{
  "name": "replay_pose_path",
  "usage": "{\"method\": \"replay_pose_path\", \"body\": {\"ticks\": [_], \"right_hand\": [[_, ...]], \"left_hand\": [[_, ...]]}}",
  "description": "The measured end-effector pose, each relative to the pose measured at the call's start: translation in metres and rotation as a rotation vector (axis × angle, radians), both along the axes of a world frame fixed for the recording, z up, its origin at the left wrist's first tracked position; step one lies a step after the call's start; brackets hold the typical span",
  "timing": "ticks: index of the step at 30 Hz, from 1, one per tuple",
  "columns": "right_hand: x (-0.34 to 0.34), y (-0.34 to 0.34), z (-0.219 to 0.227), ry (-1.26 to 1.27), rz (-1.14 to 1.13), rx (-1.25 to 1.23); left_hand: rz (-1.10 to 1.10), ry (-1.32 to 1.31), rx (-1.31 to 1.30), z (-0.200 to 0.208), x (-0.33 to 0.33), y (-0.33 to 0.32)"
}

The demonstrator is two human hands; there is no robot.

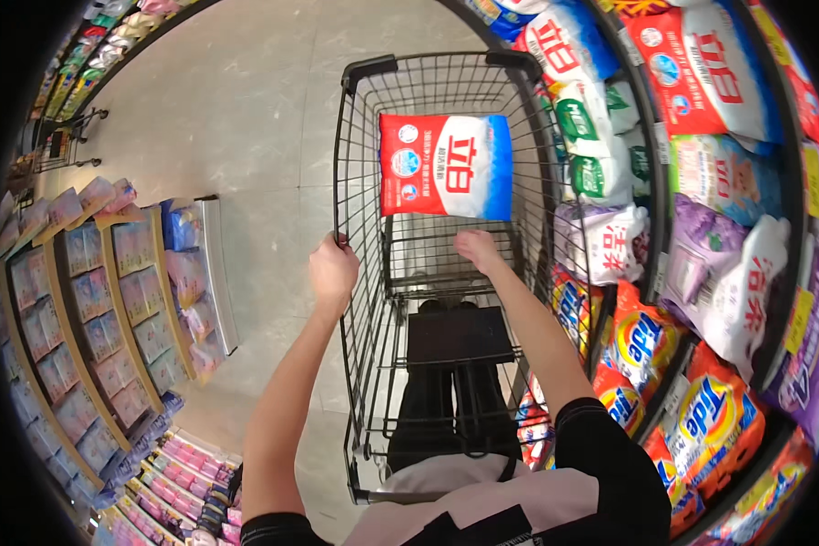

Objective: Selecting various bags of laundry detergent from a supermarket shelf and placing them into a shopping cart.

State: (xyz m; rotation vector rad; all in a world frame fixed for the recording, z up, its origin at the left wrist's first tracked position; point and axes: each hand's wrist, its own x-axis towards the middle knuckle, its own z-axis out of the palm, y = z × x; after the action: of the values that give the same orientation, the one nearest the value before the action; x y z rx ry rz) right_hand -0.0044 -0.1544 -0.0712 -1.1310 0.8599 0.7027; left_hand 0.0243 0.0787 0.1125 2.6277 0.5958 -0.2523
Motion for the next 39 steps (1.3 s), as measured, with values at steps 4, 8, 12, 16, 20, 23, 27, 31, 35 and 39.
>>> {"method": "replay_pose_path", "body": {"ticks": [4, 8, 12, 16, 20, 23, 27, 31, 35, 39], "right_hand": [[0.014, 0.039, -0.054, 0.140, -0.291, 0.091], [0.054, 0.057, -0.070, 0.337, -0.649, 0.090], [0.075, 0.062, -0.062, 0.367, -0.948, 0.227], [0.093, 0.067, -0.034, 0.336, -0.818, 0.342], [0.094, 0.072, -0.023, 0.268, -0.883, 0.351], [0.088, 0.070, -0.035, 0.099, -0.770, 0.370], [0.100, 0.063, -0.030, 0.021, -0.650, 0.299], [0.106, 0.074, 0.015, -0.101, -0.645, 0.077], [0.112, 0.059, 0.070, -0.269, -0.563, 0.079], [0.102, 0.048, 0.142, -0.327, -0.318, -0.021]], "left_hand": [[0.009, -0.007, -0.031, -0.003, -0.006, 0.001], [0.002, -0.026, -0.056, 0.000, -0.009, 0.003], [-0.028, -0.029, 0.005, 0.005, -0.004, -0.006], [-0.035, -0.061, -0.016, 0.002, -0.007, -0.001], [0.016, -0.032, -0.055, 0.003, -0.008, -0.001], [0.003, -0.046, -0.034, 0.003, -0.006, -0.004], [0.007, -0.019, -0.018, 0.009, 0.001, -0.012], [0.011, -0.058, 0.032, 0.000, -0.002, -0.006], [0.002, -0.046, 0.026, 0.005, 0.004, -0.011], [-0.011, -0.007, 0.052, 0.006, 0.010, -0.011]]}}
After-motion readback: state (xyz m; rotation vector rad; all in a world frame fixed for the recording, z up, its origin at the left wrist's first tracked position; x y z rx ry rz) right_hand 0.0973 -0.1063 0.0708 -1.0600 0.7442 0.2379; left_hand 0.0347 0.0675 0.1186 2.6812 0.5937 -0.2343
